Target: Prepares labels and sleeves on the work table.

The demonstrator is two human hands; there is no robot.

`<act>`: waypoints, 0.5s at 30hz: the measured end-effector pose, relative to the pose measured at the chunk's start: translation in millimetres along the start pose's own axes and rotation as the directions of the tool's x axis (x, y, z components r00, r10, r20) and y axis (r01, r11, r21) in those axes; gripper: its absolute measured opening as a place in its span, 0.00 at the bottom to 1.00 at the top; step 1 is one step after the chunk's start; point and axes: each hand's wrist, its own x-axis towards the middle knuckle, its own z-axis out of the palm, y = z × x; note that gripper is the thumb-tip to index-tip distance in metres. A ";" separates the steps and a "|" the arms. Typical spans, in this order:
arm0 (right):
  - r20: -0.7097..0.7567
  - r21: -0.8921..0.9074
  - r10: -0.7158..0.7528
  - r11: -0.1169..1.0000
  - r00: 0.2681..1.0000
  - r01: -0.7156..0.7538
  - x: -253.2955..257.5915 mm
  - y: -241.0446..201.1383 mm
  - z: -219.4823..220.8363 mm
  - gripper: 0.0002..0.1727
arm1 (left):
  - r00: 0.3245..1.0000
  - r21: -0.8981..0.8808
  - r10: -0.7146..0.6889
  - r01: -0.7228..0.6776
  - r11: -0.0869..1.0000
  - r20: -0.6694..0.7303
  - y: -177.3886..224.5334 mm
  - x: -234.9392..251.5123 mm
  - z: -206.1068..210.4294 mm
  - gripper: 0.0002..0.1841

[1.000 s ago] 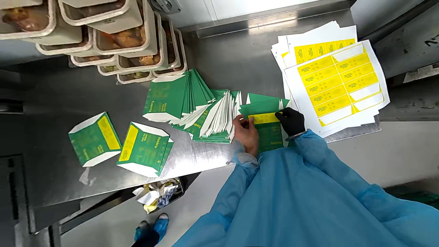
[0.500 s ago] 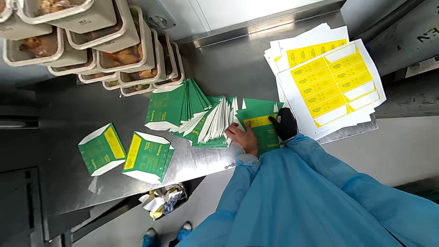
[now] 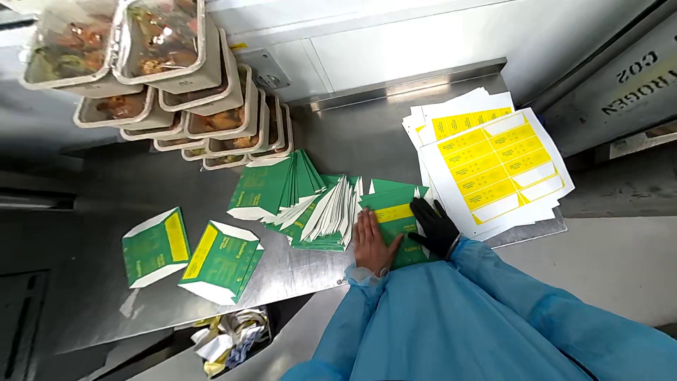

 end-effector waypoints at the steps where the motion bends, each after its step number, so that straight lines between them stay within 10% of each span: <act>1: 0.017 -0.029 0.016 0.999 1.000 -0.016 -3.2 0.3 -0.6 0.52 | 1.000 -0.012 -0.017 0.017 1.000 0.001 -1.0 -10.5 -5.9 0.67; 5: -0.063 -0.036 0.014 0.999 0.998 -0.017 -5.7 3.6 -12.3 0.49 | 0.926 -0.117 0.351 -0.336 0.934 0.139 -16.2 -28.1 -16.3 0.72; 9: -0.215 0.156 0.108 0.985 0.971 -0.075 -29.6 47.4 -45.3 0.42 | 0.806 -0.047 0.413 -0.436 0.899 0.423 -6.6 -21.5 -44.1 0.59; 12: -0.026 0.075 0.163 0.984 0.986 -0.161 -58.2 88.0 -61.7 0.63 | 0.623 -0.180 0.418 -0.409 0.894 0.661 -6.7 -5.2 -71.2 0.40; 15: 0.151 -0.049 0.121 0.992 0.981 -0.115 -83.7 105.0 -63.6 0.79 | 0.821 -0.273 0.546 -0.493 0.826 0.168 -26.4 -18.3 -86.8 0.20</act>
